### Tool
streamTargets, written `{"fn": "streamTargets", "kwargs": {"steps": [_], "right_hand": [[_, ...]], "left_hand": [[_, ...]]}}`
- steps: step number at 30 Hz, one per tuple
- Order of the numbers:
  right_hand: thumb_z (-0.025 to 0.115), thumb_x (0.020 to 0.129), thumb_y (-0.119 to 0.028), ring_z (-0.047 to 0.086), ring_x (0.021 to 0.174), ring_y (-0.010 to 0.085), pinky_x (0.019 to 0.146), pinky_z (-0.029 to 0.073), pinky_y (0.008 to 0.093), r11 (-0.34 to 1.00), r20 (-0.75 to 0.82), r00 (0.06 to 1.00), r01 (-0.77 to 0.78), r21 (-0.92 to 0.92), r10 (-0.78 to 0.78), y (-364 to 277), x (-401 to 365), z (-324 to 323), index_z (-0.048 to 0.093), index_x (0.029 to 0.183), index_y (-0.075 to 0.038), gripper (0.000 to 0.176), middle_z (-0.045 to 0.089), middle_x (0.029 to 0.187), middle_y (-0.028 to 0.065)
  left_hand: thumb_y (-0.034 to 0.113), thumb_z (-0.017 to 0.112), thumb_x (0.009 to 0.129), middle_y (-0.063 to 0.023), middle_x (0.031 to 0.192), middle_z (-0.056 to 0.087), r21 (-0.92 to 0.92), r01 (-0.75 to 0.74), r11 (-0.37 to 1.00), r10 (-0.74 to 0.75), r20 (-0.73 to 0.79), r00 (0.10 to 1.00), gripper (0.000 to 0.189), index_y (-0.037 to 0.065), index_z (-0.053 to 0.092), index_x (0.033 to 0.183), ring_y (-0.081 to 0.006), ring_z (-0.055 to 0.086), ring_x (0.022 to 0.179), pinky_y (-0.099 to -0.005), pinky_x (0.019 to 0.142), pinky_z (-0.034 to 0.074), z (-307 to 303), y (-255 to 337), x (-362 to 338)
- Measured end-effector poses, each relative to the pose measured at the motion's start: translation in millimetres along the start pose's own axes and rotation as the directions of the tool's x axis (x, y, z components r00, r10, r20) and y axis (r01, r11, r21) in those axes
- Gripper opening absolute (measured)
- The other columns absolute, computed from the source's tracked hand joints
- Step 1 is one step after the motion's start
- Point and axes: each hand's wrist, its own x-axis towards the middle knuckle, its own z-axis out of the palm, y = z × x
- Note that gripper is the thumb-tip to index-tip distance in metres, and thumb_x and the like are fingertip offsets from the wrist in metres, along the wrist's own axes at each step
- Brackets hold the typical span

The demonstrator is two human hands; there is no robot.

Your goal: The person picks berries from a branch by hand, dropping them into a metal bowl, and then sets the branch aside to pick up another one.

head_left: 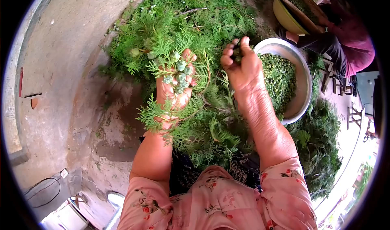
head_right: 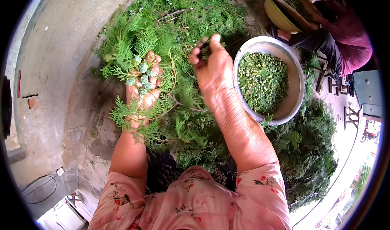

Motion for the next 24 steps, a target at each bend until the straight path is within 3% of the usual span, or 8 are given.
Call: {"fn": "streamTargets", "kwargs": {"steps": [2, 5, 7, 10, 13, 15, 19, 24], "right_hand": [[0.036, 0.093, -0.018, 0.047, 0.067, 0.0191, 0.054, 0.044, 0.0288, 1.0, -0.021, 0.999, 0.027, 0.006, -0.027, -15.1, 10.2, -6.9, 0.041, 0.095, 0.0, 0.019, 0.047, 0.082, 0.0123], [0.042, 0.09, -0.012, 0.048, 0.075, 0.0232, 0.056, 0.043, 0.031, 0.995, -0.12, 0.992, 0.057, 0.081, -0.047, -31.7, 18.8, -11.6, 0.047, 0.098, 0.003, 0.018, 0.049, 0.086, 0.0142], [0.048, 0.088, -0.014, 0.051, 0.068, 0.0198, 0.054, 0.046, 0.0284, 0.995, -0.017, 0.998, 0.061, -0.082, -0.063, -34.8, 13.1, -10.1, 0.045, 0.086, -0.002, 0.013, 0.05, 0.079, 0.0114], [0.061, 0.081, -0.027, 0.047, 0.05, 0.0103, 0.039, 0.036, 0.0204, 0.969, 0.257, 0.966, 0.067, -0.237, -0.004, -24.8, -4.5, 0.3, 0.052, 0.08, -0.004, 0.024, 0.051, 0.067, 0.0032], [0.067, 0.076, -0.023, 0.041, 0.041, 0.0051, 0.032, 0.03, 0.0182, 0.809, 0.277, 0.96, 0.193, -0.555, -0.039, -7.8, -22.5, 17.6, 0.055, 0.08, -0.006, 0.022, 0.049, 0.057, -0.0014], [0.067, 0.077, -0.018, 0.038, 0.037, 0.0041, 0.032, 0.027, 0.0174, 0.758, 0.289, 0.957, 0.181, -0.626, 0.011, 0.5, -26.9, 20.6, 0.057, 0.082, -0.005, 0.017, 0.049, 0.054, -0.0031], [0.066, 0.078, -0.015, 0.041, 0.04, 0.0063, 0.033, 0.024, 0.0191, 0.818, 0.182, 0.982, 0.143, -0.557, -0.048, 1.4, -24.5, 17.2, 0.054, 0.07, -0.007, 0.016, 0.05, 0.055, -0.0004], [0.061, 0.08, -0.011, 0.039, 0.039, 0.0069, 0.033, 0.026, 0.0203, 0.855, 0.16, 0.975, 0.211, -0.474, -0.152, 3.2, -26.8, 19.7, 0.054, 0.078, -0.003, 0.012, 0.05, 0.058, 0.0009]], "left_hand": [[0.022, 0.053, 0.08, -0.0164, 0.114, 0.051, 0.115, -0.091, 0.989, 0.102, -0.09, 0.991, 0.043, 0.003, 0.044, 0.118, -0.0171, 0.054, 0.083, -0.0314, 0.059, 0.044, 1.0, -3.3, -0.1], [0.022, 0.056, 0.075, -0.0121, 0.108, 0.053, 0.278, -0.023, 0.96, 0.053, -0.101, 0.993, 0.052, -0.001, 0.045, 0.12, -0.0139, 0.048, 0.071, -0.0284, 0.063, 0.038, 2.9, -5.3, 1.3], [0.022, 0.06, 0.076, -0.0158, 0.114, 0.054, 0.382, -0.063, 0.922, 0.108, -0.096, 0.99, 0.041, 0.0, 0.051, 0.11, -0.0175, 0.05, 0.076, -0.0324, 0.061, 0.04, 10.4, -6.8, 3.0], [0.02, 0.06, 0.078, -0.0168, 0.108, 0.056, 0.45, -0.134, 0.883, 0.153, -0.005, 0.988, 0.035, 0.001, 0.053, 0.106, -0.0191, 0.053, 0.074, -0.0339, 0.058, 0.042, 18.4, -10.2, 4.5], [0.019, 0.061, 0.079, -0.0172, 0.107, 0.057, 0.494, -0.052, 0.868, 0.098, -0.069, 0.993, 0.033, 0.001, 0.052, 0.105, -0.0195, 0.054, 0.072, -0.0336, 0.056, 0.043, 22.1, -10.7, 6.4], [0.018, 0.065, 0.074, -0.0108, 0.086, 0.063, 0.592, -0.059, 0.804, 0.18, -0.148, 0.973, 0.029, -0.002, 0.057, 0.095, -0.0108, 0.055, 0.06, -0.0232, 0.047, 0.044, 33.7, -15.7, 7.9], [0.023, 0.066, 0.075, -0.0103, 0.091, 0.063, 0.429, -0.056, 0.901, 0.106, -0.093, 0.99, 0.033, 0.0, 0.057, 0.097, -0.0107, 0.054, 0.059, -0.0249, 0.047, 0.043, 28.9, -16.7, 7.5], [0.02, 0.062, 0.079, -0.0109, 0.099, 0.058, 0.17, 0.005, 0.985, 0.014, -0.11, 0.994, 0.036, 0.003, 0.047, 0.107, -0.0175, 0.056, 0.067, -0.027, 0.048, 0.047, 29.7, -21.0, 4.9]]}}
